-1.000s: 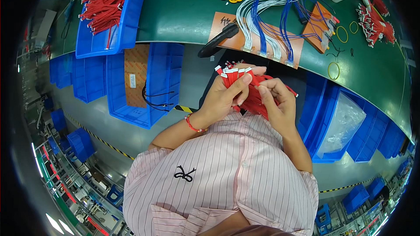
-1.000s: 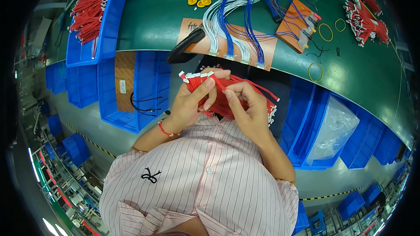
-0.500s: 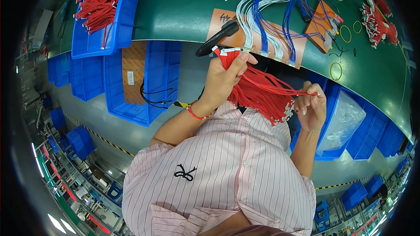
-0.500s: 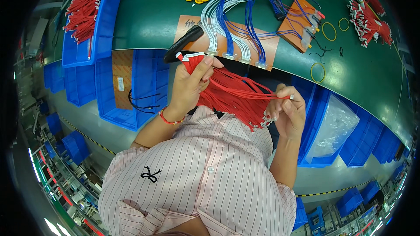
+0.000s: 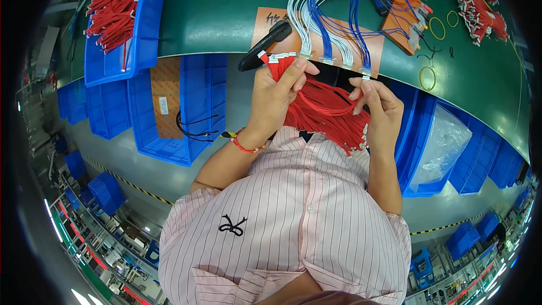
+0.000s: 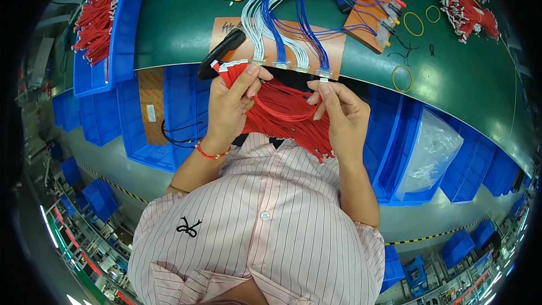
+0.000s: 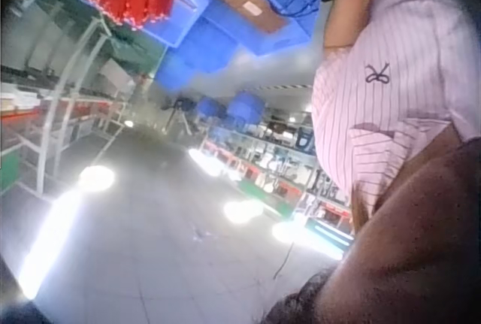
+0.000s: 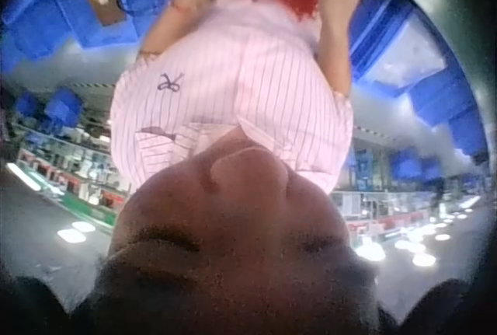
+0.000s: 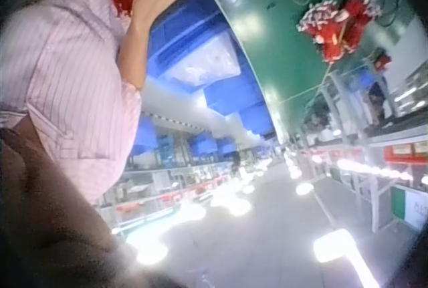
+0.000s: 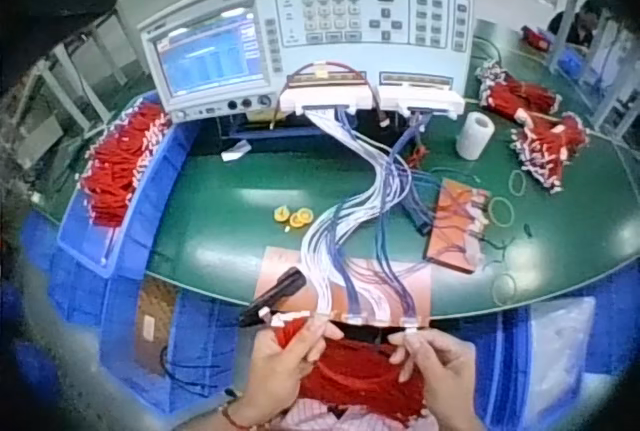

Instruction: Organize and insert red wires into connectors as part of a wire harness assembly.

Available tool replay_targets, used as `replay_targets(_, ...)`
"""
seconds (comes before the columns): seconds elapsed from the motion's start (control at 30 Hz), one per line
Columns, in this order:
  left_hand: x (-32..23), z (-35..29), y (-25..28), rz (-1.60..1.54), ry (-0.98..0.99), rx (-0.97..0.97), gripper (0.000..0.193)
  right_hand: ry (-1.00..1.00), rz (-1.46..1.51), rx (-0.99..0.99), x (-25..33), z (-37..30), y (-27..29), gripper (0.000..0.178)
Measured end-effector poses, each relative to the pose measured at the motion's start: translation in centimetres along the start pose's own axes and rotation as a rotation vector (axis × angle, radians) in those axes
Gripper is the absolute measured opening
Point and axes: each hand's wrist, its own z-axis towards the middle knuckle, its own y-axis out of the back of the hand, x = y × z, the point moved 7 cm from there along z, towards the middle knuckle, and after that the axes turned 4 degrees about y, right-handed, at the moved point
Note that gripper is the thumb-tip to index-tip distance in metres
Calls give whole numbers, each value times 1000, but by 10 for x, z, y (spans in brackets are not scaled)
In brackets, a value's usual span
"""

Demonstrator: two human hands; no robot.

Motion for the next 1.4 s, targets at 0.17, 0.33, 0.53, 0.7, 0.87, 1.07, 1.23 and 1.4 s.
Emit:
replay_targets(0.17, 0, -1, 0, -7, 43, 13, 34, -22, 41, -22, -3, 0, -1, 26)
replay_targets(0.33, 2, -1, 1, -12, 23, 31, 33, -82, 235, -69, -8, -3, -6, 29)
replay_targets(0.53, 2, 0, 2, -52, 34, 42, 32, -106, 338, -117, -11, -4, -12, 28)
replay_targets(0.7, 7, 2, 1, -141, 42, 62, 31, -184, 497, -86, -19, -3, -12, 30)
replay_targets(0.87, -3, 2, 0, -85, 89, 138, 38, -239, 486, 79, -15, 1, -9, 37)
replay_targets(1.07, -2, -4, 2, 25, 115, 172, 42, 26, -213, 97, -21, -5, 1, 25)
replay_targets(1.23, 5, 7, -10, -39, -73, 191, 40, 330, -872, 322, -33, 8, -46, 22)
replay_targets(1.4, 15, -8, -14, -267, 172, 232, 39, 397, -913, 362, -40, 10, -56, 12)
